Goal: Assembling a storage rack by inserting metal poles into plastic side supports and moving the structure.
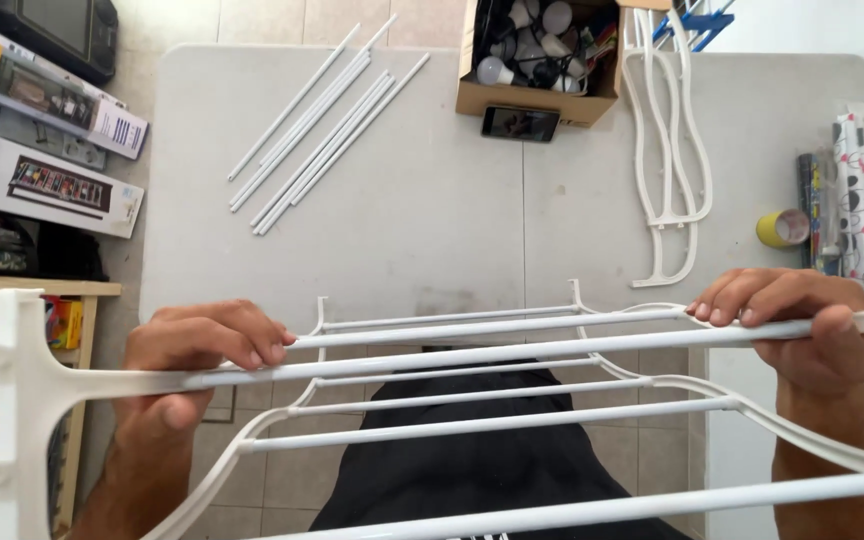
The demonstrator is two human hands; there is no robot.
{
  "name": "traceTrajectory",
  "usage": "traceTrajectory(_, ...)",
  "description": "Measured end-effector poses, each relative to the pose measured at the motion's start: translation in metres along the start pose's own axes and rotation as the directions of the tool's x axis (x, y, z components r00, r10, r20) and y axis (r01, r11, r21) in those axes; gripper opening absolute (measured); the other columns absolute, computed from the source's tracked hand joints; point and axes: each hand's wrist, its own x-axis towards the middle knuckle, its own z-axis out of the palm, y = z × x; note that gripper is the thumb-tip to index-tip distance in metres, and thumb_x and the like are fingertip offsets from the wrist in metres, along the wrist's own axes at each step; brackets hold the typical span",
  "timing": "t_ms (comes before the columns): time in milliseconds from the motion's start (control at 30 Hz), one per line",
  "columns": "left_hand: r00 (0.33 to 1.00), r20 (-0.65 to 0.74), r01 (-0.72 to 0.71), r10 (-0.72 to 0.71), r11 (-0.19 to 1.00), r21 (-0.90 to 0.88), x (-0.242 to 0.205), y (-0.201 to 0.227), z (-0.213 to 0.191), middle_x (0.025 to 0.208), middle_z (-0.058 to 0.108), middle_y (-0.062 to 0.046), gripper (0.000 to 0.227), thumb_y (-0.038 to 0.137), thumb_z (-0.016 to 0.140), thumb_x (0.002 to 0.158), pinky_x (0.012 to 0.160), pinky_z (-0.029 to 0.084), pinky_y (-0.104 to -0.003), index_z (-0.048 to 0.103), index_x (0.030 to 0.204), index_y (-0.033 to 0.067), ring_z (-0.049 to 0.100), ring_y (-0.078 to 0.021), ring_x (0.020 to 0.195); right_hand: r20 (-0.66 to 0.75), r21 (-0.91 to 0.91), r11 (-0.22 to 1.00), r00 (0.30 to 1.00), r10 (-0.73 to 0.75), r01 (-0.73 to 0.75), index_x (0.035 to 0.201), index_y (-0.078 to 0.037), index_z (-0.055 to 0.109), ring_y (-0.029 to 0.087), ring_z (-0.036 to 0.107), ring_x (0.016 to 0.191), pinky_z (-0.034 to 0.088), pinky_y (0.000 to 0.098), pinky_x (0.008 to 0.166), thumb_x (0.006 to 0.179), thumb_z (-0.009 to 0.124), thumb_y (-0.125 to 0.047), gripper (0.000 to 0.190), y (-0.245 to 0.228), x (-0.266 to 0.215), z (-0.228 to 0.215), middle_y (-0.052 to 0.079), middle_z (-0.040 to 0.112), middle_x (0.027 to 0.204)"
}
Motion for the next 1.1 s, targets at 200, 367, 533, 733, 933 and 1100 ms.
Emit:
traceTrajectory(200,0.992,-0.115,0.056,-0.052,0.998,0.027,-0.026,-0.032,-0.002,0.077,0.07,-0.015,0.057,0.057,0.059,0.098,0.062,0.052,-0.028,0.065,0.082,0.0026,0.068,-0.0211,0.066,-0.22,-0.048,0.998,0.975,0.03,-0.042,0.082,-0.006,0.067,0.025,0.064,0.052,0.052,0.0353,0.052,0.109,0.055,-0.063,0.064,0.028,-0.02,-0.002,0.013,0.065,0.065)
traceTrajectory(367,0.992,-0.121,0.027,-0.018,0.997,0.072,-0.047,-0.078,0.001,0.07,0.07,-0.01,0.052,0.043,0.048,0.105,0.035,0.046,-0.015,0.063,0.072,0.0052,0.056,-0.0074,0.041,-0.332,0.035,0.995,0.938,0.098,-0.092,0.076,-0.01,0.065,0.018,0.042,0.043,0.031,0.0315,0.048,0.106,0.054,-0.062,0.061,0.075,-0.037,-0.004,0.006,0.051,0.051)
traceTrajectory(533,0.923,-0.337,0.186,-0.186,0.982,-0.034,-0.053,-0.13,0.0,0.066,0.064,-0.01,0.053,0.045,0.054,0.101,0.035,0.042,-0.02,0.058,0.067,0.0044,0.056,-0.0145,0.042,-0.456,-0.028,0.998,0.889,0.04,-0.06,0.074,-0.007,0.06,0.017,0.043,0.041,0.033,0.03,0.048,0.103,0.061,-0.057,0.059,0.104,-0.035,0.001,0.005,0.052,0.059)
traceTrajectory(733,0.883,-0.393,0.262,-0.256,0.964,-0.04,-0.046,-0.147,0.0,0.067,0.061,-0.005,0.048,0.044,0.057,0.101,0.038,0.038,-0.021,0.055,0.068,0.0094,0.051,-0.013,0.044,-0.379,-0.071,0.981,0.914,0.142,-0.182,0.082,-0.007,0.063,0.016,0.054,0.048,0.041,0.0243,0.048,0.104,0.059,-0.055,0.053,0.112,-0.035,-0.01,0.008,0.058,0.059)
traceTrajectory(933,0.791,-0.5,0.395,-0.353,0.919,-0.024,-0.033,-0.131,0.011,0.072,0.057,-0.003,0.039,0.041,0.061,0.099,0.054,0.046,-0.026,0.056,0.075,0.0096,0.055,-0.0169,0.059,-0.579,0.074,0.98,0.792,0.194,-0.186,0.125,-0.001,0.064,0.029,0.071,0.113,0.063,0.0376,0.107,0.102,0.061,-0.037,0.042,0.101,-0.112,-0.053,0.01,0.069,0.119)
traceTrajectory(1100,0.784,-0.615,0.064,-0.088,0.996,-0.061,-0.099,-0.129,0.01,0.133,0.056,-0.011,0.049,0.044,0.045,0.101,0.109,0.046,-0.037,0.056,0.129,0.0054,0.054,-0.0248,0.126,-0.452,0.041,0.999,0.891,0.033,-0.016,0.114,-0.009,0.067,0.025,0.069,0.089,0.055,0.0377,0.088,0.101,0.057,-0.082,0.075,0.044,-0.112,0.025,0.011,0.071,0.096)
